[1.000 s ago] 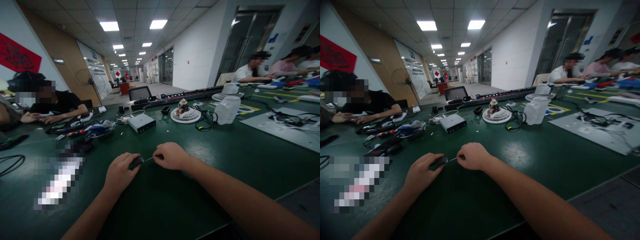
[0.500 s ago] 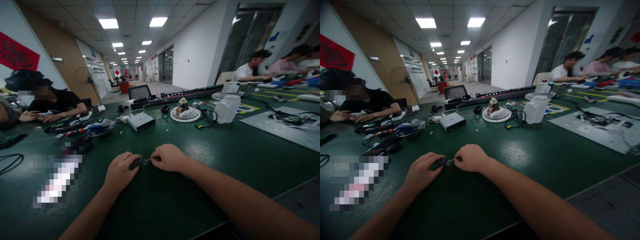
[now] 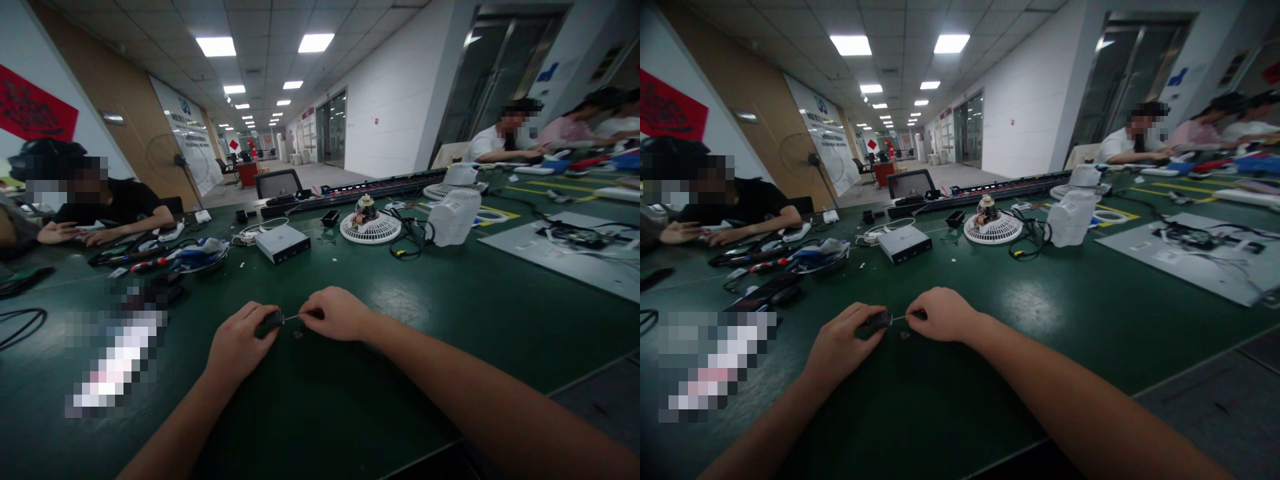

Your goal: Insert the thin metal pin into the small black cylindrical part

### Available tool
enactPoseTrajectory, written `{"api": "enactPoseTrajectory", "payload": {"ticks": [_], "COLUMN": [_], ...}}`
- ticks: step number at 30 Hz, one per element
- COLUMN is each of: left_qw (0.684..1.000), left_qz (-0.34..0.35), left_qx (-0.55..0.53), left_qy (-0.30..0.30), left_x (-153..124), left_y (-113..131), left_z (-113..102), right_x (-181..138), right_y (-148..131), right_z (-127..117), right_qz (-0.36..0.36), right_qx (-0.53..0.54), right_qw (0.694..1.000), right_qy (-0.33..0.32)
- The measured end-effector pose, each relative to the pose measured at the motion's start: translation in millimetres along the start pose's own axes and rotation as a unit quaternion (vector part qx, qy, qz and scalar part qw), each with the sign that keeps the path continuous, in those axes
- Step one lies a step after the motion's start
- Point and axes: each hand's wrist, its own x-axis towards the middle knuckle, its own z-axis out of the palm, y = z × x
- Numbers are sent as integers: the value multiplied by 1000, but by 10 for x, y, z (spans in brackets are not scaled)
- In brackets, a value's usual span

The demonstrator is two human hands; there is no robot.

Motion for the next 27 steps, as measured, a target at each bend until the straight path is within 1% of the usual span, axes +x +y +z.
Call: {"api": "enactPoseTrajectory", "payload": {"ticks": [3, 6, 8, 11, 14, 16, 18, 20, 24, 25, 27], "left_qw": [1000, 1000, 1000, 1000, 1000, 1000, 1000, 999, 999, 999, 999], "left_qz": [-3, 4, -2, -7, 3, 5, 3, 4, 6, 7, 7], "left_qx": [-8, -12, -14, -22, -24, -21, -23, -31, -37, -37, -44], "left_qy": [-5, -19, -16, -7, -13, -18, -20, -23, -19, -19, -19], "left_x": [3, 4, 3, 2, -3, -8, -10, -9, -3, -3, -6], "left_y": [-11, -12, -8, -7, -14, -19, -21, -20, -18, -20, -24], "left_z": [-10, -14, -11, 0, 7, 6, 0, -8, -15, -15, -13], "right_x": [12, 13, 7, 0, 1, 3, 4, 5, 4, 2, 0], "right_y": [6, -16, -32, -41, -39, -40, -41, -42, -49, -51, -57], "right_z": [33, 55, 53, 39, 34, 36, 38, 39, 41, 42, 43], "right_qz": [36, 75, 65, 29, 54, 68, 48, 30, 62, 61, 40], "right_qx": [16, -23, -34, -3, -11, -33, -26, -5, -34, -37, -10], "right_qw": [999, 997, 997, 999, 998, 997, 998, 999, 996, 996, 999], "right_qy": [16, 23, 21, 25, 43, 35, 15, 16, 50, 46, 21]}}
